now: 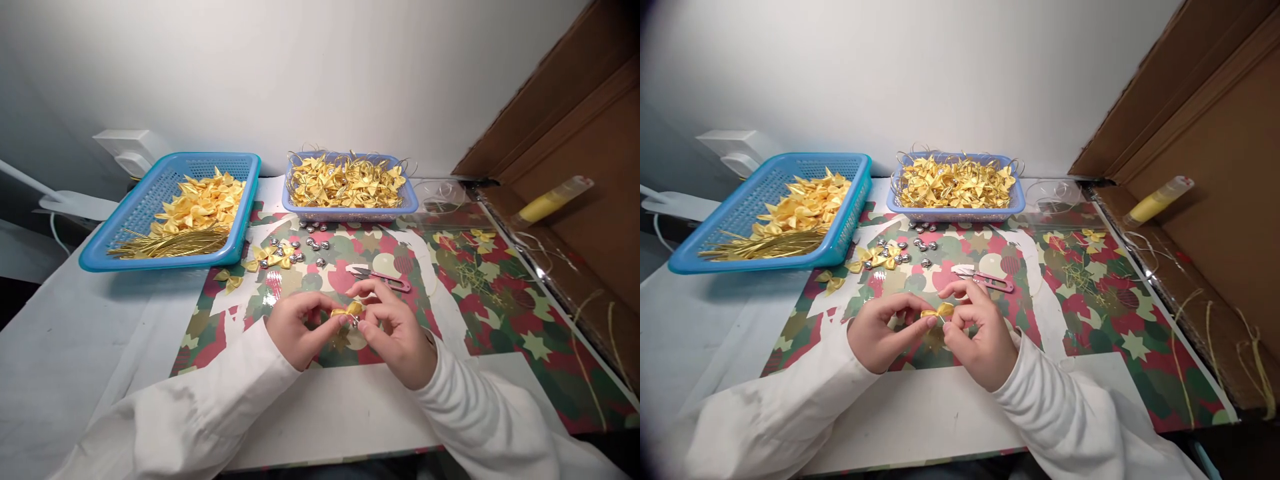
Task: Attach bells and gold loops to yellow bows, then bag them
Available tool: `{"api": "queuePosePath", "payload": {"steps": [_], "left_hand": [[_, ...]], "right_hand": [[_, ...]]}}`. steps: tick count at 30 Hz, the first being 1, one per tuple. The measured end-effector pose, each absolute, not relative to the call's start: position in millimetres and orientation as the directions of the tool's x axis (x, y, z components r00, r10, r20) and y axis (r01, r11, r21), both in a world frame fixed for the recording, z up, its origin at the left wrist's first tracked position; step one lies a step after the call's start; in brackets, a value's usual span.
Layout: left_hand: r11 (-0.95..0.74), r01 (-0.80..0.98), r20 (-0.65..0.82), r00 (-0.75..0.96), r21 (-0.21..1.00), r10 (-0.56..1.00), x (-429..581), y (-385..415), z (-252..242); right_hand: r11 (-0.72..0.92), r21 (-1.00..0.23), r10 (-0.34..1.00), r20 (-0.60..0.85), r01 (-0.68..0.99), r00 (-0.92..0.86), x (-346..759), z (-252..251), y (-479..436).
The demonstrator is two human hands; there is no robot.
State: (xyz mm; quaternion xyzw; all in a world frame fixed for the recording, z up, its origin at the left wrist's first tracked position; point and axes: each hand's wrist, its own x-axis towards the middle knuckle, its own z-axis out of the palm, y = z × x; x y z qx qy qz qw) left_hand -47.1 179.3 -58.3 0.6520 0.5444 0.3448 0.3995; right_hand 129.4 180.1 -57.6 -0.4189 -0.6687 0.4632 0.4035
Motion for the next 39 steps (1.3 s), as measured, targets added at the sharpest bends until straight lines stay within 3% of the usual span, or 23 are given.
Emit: {"api": "queuePosePath", "payload": {"steps": [7, 21, 29, 39], "left_hand": [[-0.101, 0.432, 0.041, 0.147, 0.896, 0.988, -44.5, 176.5, -54.2], [-0.292, 0.497, 0.244, 0.162, 0.817, 0.956, -46.8, 173.5, -59.3], [-0.585, 0.498, 0.525, 0.271, 0.641, 0.807, -44.8, 171.6, -57.8], [-0.685, 0.467, 0.604, 0.337, 0.558, 0.722, -46.4, 169.6, -55.1]], "right_hand": [[0.147, -0.981, 0.935, 0.095, 0.128, -0.342, 127.0, -59.2, 179.9], [0.096, -0.988, 0.941, 0.049, 0.125, -0.335, 123.5, -59.6, 178.7], [0.107, -0.986, 0.947, 0.061, 0.13, -0.317, 120.7, -63.1, 175.9], [0.181, -0.976, 0.935, 0.133, 0.119, -0.329, 120.2, -62.7, 174.8]]}}
